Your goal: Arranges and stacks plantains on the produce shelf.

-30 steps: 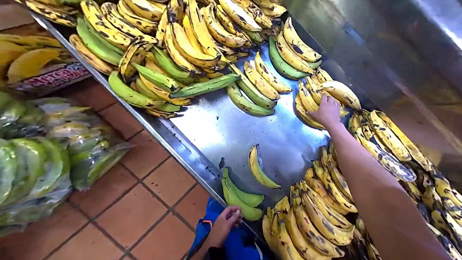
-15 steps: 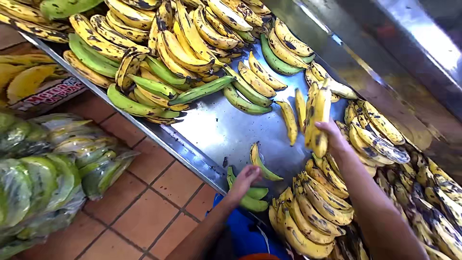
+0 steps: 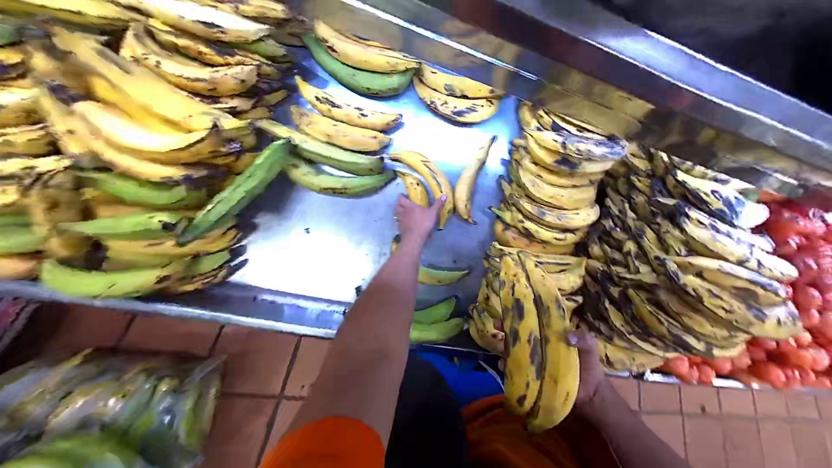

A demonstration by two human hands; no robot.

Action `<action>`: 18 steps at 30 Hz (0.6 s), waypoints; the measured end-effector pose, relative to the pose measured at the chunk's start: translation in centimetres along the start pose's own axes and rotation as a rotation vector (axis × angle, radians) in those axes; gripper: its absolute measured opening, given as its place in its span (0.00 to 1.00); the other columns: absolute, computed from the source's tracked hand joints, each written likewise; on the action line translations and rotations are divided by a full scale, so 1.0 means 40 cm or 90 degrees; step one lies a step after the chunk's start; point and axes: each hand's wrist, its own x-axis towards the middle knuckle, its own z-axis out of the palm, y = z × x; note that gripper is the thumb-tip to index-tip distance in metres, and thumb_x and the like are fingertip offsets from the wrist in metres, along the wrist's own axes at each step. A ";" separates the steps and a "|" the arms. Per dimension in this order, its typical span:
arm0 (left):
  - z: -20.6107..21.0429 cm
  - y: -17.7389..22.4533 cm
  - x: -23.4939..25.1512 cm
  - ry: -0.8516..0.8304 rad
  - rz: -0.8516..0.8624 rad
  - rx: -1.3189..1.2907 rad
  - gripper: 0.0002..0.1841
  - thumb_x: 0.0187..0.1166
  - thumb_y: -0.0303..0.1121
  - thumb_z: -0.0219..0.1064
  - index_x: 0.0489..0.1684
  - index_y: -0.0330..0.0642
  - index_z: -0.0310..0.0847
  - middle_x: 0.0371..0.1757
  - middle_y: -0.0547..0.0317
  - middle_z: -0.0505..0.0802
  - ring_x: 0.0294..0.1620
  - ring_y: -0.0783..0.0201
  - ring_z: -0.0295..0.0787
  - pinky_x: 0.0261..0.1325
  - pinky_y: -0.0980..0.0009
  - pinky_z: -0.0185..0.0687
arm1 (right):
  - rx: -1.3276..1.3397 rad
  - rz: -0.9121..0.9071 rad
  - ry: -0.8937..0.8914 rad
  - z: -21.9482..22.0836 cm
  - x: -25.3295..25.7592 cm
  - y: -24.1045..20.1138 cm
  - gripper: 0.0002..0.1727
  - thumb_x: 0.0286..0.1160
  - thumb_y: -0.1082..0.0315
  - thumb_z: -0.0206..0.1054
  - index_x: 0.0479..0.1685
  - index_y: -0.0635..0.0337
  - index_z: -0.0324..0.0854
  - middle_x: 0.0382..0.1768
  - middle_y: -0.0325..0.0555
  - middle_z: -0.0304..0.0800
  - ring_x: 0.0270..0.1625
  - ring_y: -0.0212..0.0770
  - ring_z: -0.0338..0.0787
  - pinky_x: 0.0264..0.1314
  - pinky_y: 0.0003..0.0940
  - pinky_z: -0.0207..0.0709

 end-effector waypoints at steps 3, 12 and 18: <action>0.033 0.051 -0.001 0.048 -0.006 0.067 0.75 0.50 0.73 0.81 0.94 0.33 0.38 0.86 0.20 0.61 0.84 0.23 0.63 0.76 0.29 0.68 | -0.013 -0.012 0.021 0.007 -0.045 -0.014 0.15 0.61 0.61 0.75 0.47 0.55 0.93 0.47 0.48 0.97 0.51 0.43 0.97 0.57 0.44 0.90; 0.000 0.035 -0.018 -0.014 0.016 0.120 0.77 0.49 0.64 0.87 0.95 0.40 0.27 0.69 0.21 0.82 0.65 0.26 0.85 0.65 0.29 0.79 | -0.046 -0.035 0.040 -0.079 -0.170 -0.053 0.20 0.59 0.59 0.77 0.52 0.55 0.91 0.52 0.53 0.95 0.55 0.48 0.95 0.61 0.50 0.88; -0.079 -0.225 -0.157 -0.169 0.091 -0.479 0.45 0.78 0.57 0.67 0.92 0.53 0.45 0.71 0.47 0.85 0.65 0.53 0.87 0.64 0.50 0.87 | -0.210 -0.109 0.129 -0.038 -0.230 -0.103 0.17 0.59 0.64 0.79 0.50 0.51 0.91 0.43 0.41 0.98 0.46 0.35 0.96 0.54 0.37 0.91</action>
